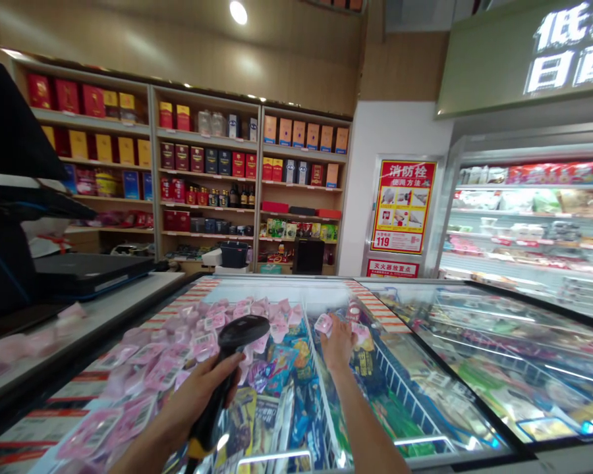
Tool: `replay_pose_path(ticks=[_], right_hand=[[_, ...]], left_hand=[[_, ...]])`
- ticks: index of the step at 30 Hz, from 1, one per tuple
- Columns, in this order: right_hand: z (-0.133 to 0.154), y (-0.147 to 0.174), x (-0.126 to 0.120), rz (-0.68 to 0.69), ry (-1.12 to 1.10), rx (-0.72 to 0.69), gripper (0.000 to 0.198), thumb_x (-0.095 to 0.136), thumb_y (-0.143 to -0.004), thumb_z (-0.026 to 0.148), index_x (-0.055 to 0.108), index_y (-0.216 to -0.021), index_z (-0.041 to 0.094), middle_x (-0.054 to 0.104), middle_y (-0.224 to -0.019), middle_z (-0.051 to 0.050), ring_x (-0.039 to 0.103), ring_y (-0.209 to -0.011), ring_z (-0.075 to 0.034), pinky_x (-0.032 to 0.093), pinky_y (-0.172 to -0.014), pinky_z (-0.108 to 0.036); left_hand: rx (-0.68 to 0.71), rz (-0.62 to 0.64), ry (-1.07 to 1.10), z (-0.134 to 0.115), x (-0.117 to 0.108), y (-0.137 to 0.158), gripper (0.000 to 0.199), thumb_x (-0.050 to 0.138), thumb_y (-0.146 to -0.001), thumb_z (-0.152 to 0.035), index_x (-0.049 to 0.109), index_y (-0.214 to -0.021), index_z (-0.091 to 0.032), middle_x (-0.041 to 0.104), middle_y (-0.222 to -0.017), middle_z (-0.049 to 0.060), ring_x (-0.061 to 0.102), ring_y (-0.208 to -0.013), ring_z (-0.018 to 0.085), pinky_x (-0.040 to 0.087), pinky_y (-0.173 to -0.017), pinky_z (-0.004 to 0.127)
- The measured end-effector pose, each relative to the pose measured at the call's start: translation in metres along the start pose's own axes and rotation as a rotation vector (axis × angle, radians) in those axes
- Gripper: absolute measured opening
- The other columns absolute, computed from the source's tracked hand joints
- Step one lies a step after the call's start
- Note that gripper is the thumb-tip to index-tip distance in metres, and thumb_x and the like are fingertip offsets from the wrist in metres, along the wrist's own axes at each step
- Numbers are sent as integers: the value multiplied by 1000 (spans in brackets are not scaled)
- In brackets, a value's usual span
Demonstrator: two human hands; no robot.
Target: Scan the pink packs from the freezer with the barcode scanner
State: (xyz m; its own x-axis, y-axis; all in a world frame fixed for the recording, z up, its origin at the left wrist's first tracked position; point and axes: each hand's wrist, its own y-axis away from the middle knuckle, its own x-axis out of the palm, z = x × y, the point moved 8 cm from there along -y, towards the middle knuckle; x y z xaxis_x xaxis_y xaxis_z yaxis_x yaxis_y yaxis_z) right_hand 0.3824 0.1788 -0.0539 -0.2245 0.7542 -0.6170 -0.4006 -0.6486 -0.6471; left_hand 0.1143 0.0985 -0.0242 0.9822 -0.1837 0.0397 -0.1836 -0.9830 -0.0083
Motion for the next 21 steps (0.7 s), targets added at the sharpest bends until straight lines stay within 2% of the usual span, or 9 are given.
replay_pose_path(ticks=[4,7,10,13,15,16,18,21], right_hand=[[-35,-9,-9,-10,140,83,28,49,-68,25,56,-94,20,59,-87,-8,42,-99,-27,22,-84,-46],[-38,-12,-18,-51,171,108,30,51,-65,26,56,-94,19,54,-103,-11,41,-100,-30,23,-83,-47],[-7,-9,-15,-24,89,36,39,53,-62,27,53,-100,18,45,-117,-11,39,-106,-29,26,-85,-43],[44,7,19,244,-129,-72,49,53,-61,28,47,-108,20,55,-106,-6,46,-101,-23,31,-84,-36],[72,22,45,415,-228,-83,61,57,-57,29,40,-115,21,58,-101,-5,50,-97,-22,34,-81,-34],[83,28,54,451,-246,-68,65,58,-55,29,38,-117,22,58,-102,-5,50,-97,-23,34,-81,-35],[95,34,66,446,-254,-24,64,56,-57,27,37,-118,21,57,-104,-6,50,-98,-24,33,-82,-36],[98,34,66,343,-249,1,55,50,-62,21,40,-116,19,59,-100,-8,51,-96,-24,32,-82,-37]], left_hand=[[-10,-38,62,5,-4,-6,27,55,-65,-42,47,-56,-18,49,-42,-6,42,-36,7,33,-39,18],[-3,-70,105,4,-6,-4,27,56,-65,-42,48,-56,-17,49,-42,-6,42,-36,7,33,-38,18],[35,-89,98,-2,-10,1,29,55,-65,-43,48,-55,-17,48,-39,-6,41,-35,6,32,-38,18],[39,-58,101,-2,-13,2,30,54,-65,-45,48,-55,-17,48,-39,-5,41,-35,6,31,-39,18],[26,-42,107,1,-15,2,31,55,-64,-46,47,-55,-17,49,-40,-5,41,-35,7,31,-39,18],[22,-39,104,2,-17,3,31,55,-64,-46,47,-54,-17,49,-40,-5,41,-35,7,31,-39,18],[27,-31,84,2,-20,5,32,54,-64,-47,48,-54,-18,48,-38,-5,41,-36,7,32,-39,19],[32,-27,67,-1,-23,14,30,54,-65,-46,49,-56,-18,47,-39,-6,40,-36,7,33,-41,19]])
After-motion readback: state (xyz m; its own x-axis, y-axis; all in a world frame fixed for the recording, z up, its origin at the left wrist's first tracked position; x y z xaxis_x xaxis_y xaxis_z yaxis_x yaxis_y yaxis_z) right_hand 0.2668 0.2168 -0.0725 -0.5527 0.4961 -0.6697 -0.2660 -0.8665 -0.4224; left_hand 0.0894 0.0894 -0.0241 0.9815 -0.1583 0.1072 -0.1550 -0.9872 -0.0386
